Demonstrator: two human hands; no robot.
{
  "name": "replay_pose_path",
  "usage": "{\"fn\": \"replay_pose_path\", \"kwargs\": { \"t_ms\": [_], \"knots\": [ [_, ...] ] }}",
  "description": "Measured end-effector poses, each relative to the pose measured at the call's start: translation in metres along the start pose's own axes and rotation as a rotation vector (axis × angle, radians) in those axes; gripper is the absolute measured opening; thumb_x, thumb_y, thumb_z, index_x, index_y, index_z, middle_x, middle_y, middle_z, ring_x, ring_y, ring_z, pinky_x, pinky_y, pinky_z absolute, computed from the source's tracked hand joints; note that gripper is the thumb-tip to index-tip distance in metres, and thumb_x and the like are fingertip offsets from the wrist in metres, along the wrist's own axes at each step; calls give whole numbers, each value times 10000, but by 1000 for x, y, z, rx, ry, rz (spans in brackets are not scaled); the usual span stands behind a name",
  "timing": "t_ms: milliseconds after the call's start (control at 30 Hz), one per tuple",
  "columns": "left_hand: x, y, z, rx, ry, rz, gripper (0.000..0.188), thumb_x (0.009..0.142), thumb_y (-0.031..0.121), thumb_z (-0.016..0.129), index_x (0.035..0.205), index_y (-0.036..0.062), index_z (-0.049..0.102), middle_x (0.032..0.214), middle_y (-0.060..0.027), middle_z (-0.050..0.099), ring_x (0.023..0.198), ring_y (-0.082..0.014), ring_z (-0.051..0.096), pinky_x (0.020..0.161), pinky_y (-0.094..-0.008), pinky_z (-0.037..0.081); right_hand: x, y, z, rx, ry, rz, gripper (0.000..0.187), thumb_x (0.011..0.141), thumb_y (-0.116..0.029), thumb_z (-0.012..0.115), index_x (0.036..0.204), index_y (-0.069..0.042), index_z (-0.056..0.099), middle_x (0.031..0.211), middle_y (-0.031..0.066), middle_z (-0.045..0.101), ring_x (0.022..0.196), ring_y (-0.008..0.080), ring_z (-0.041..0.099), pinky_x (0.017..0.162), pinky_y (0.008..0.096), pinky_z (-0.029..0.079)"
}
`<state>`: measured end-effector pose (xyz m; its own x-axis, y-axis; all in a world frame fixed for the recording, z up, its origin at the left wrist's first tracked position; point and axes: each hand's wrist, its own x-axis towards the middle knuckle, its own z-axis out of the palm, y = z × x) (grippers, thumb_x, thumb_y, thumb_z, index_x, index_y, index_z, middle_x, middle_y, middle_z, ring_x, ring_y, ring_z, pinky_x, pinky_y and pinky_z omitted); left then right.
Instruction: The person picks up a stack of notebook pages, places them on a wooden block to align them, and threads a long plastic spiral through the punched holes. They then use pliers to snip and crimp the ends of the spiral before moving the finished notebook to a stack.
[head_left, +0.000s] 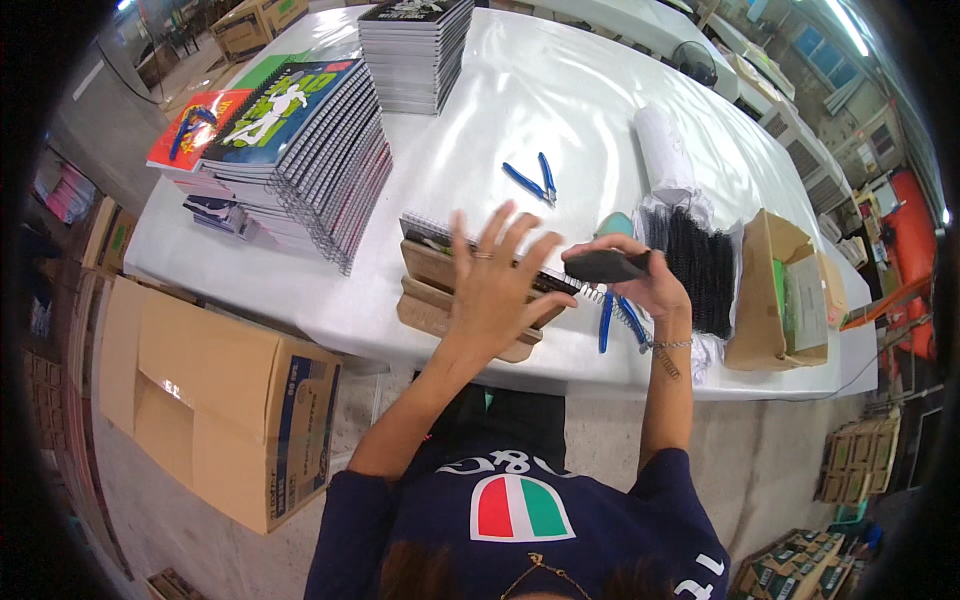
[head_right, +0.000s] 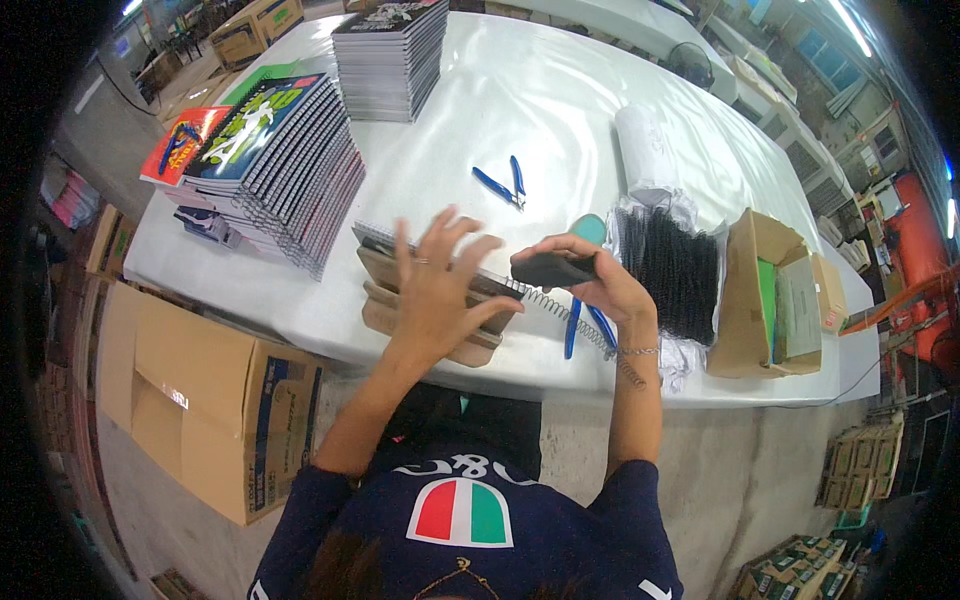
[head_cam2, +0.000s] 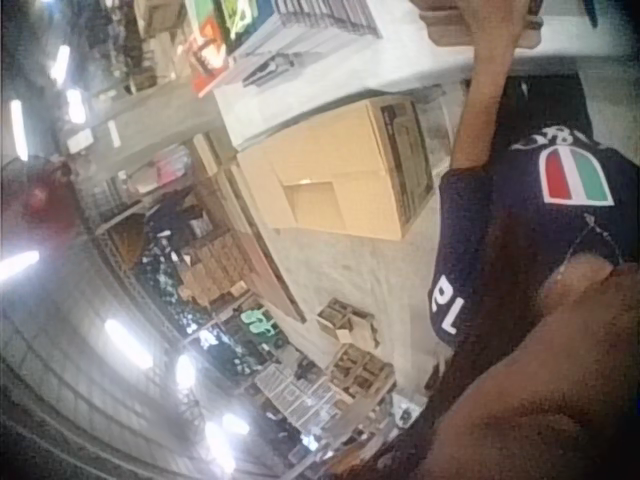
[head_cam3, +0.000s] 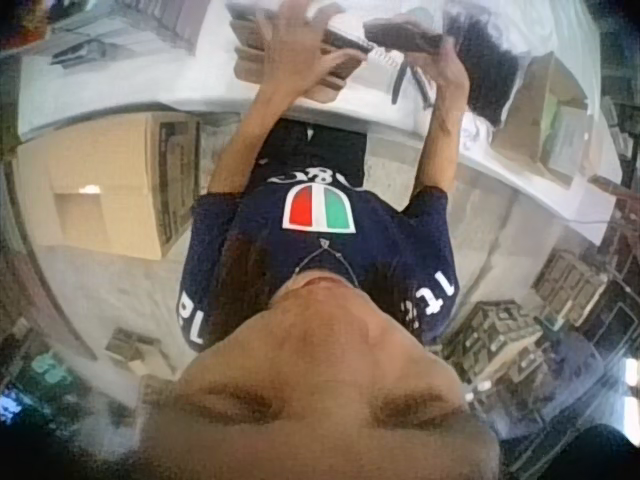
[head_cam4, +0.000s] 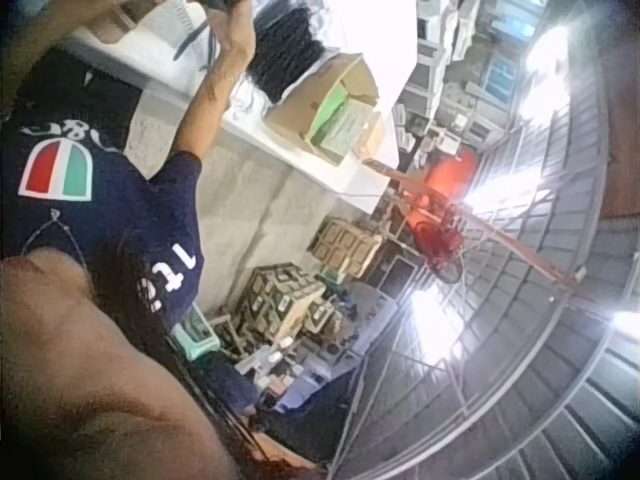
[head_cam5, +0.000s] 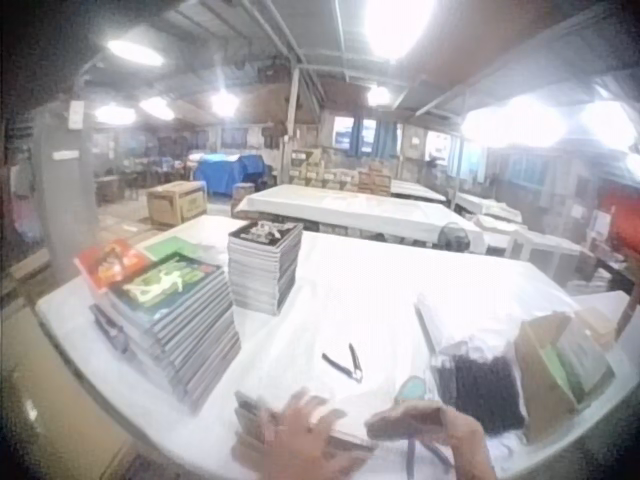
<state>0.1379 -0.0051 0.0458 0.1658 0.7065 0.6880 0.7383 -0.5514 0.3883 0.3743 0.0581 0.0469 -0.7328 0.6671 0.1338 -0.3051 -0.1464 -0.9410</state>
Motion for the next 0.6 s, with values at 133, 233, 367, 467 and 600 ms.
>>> {"fn": "replay_pose_path", "kwargs": {
  "t_ms": [133, 233, 367, 467, 600],
  "knots": [
    [-11, -8, -5, 110, -17, -172, 525, 648, 522, 801, 979, 147, 642, 1205, -53, 499, 1348, -283, 339, 1094, -710, 34, 6, -28, 17, -196, -178, -56, 753, 754, -642, 701, 1165, -13, 650, 1302, 226, 559, 1212, 290, 538, 1045, 391, 391],
    [-10, -7, 0, 117, -6, -223, 500, 621, 497, 827, 941, 151, 659, 1159, -40, 509, 1296, -274, 377, 1089, -714, 32, 9, -60, 44, -530, 0, 116, 664, 672, -499, 834, 1103, -14, 692, 1267, 146, 584, 1220, 244, 513, 1045, 364, 380],
    [-11, -7, 0, 34, -1, -249, 433, 643, 482, 823, 863, 137, 681, 1038, -12, 541, 1175, -245, 454, 1075, -744, 46, 8, -52, 38, -421, 48, 52, 673, 708, -552, 780, 1117, -26, 683, 1268, 155, 600, 1186, 248, 556, 1041, 358, 399],
    [-11, -3, 0, 0, -2, -259, 414, 636, 456, 834, 854, 137, 685, 999, -4, 551, 1156, -232, 467, 1079, -739, 56, 3, -36, 32, -386, 85, 9, 687, 716, -594, 749, 1111, -35, 686, 1245, 157, 621, 1157, 252, 584, 1021, 356, 424],
    [-16, -9, -3, 19, -2, -235, 425, 629, 459, 836, 862, 137, 685, 1004, -3, 557, 1159, -225, 468, 1085, -729, 61, 12, -30, 43, -715, 151, 149, 544, 782, -453, 750, 1109, -24, 683, 1165, 152, 660, 1103, 260, 608, 987, 366, 457]
  ]
}}
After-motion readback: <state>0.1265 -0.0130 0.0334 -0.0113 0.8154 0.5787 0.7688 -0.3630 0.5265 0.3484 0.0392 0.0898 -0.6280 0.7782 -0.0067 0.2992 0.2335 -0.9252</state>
